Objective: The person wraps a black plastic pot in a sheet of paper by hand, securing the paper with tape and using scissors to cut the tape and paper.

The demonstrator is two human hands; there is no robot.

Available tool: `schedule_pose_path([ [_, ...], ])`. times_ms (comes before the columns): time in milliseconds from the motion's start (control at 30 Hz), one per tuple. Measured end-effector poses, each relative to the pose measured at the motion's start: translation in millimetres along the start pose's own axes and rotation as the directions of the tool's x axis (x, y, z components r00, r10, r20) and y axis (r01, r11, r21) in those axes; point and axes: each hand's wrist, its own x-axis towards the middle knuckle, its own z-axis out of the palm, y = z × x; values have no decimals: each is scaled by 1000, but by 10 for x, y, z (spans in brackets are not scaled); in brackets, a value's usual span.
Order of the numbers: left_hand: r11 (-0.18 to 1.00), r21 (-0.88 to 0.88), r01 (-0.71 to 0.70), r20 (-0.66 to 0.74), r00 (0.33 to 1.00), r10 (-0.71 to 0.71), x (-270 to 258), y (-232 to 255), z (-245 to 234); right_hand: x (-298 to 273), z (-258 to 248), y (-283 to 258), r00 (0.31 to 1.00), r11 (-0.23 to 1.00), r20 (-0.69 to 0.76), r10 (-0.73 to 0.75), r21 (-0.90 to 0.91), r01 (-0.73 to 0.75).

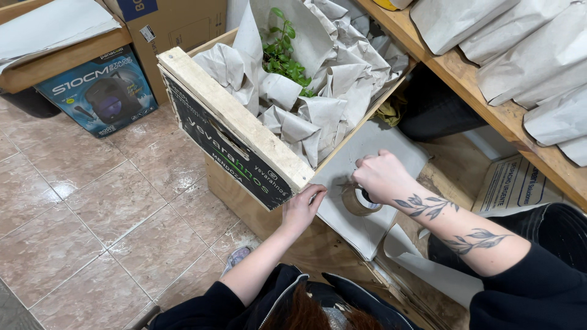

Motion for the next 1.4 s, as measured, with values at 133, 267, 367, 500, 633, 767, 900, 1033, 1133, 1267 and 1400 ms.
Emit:
schedule_pose_path([
  [133, 999, 7, 46, 23, 999, -46, -8, 47, -31, 158, 95, -108, 998, 1000, 50, -26, -7, 27],
  [267, 996, 43, 81, 9, 997, -82, 12, -91, 152, 319, 356, -105, 997, 997, 22, -70, 19, 69],
  [367, 995, 27, 101, 37, 994, -102, -13, 7, 42, 370, 361, -110, 996, 996, -4, -84, 9, 85],
  [500, 993, 25, 116, 41, 992, -117, -14, -82, 89, 435, 410, -140, 994, 994, -32, -109, 6, 109],
  [633, 986, 43, 160, 102, 981, -163, -5, -115, 128, 465, 551, -134, 989, 992, -67, -130, -15, 129],
  [767, 985, 21, 169, 132, 976, -171, -9, -69, 60, 405, 510, -99, 990, 993, -75, -121, 3, 122],
  [900, 986, 34, 165, 150, 974, -168, -17, -46, 12, 244, 316, -27, 995, 996, -43, -85, -7, 85],
  [1033, 976, -2, 219, 194, 957, -214, -31, -21, -24, 156, 32, -45, 997, 998, 38, -62, -1, 62],
  [1133, 976, 4, 220, 199, 956, -216, -23, -44, -14, 174, 33, -76, 996, 997, 49, -72, -2, 72],
  [1267, 975, 13, 220, 208, 953, -218, -33, -95, 12, 226, 104, -106, 995, 995, 40, -93, -18, 94],
  [1400, 975, 23, 222, 215, 951, -222, -52, -68, -16, 259, 229, -94, 995, 995, -42, -92, -51, 90],
])
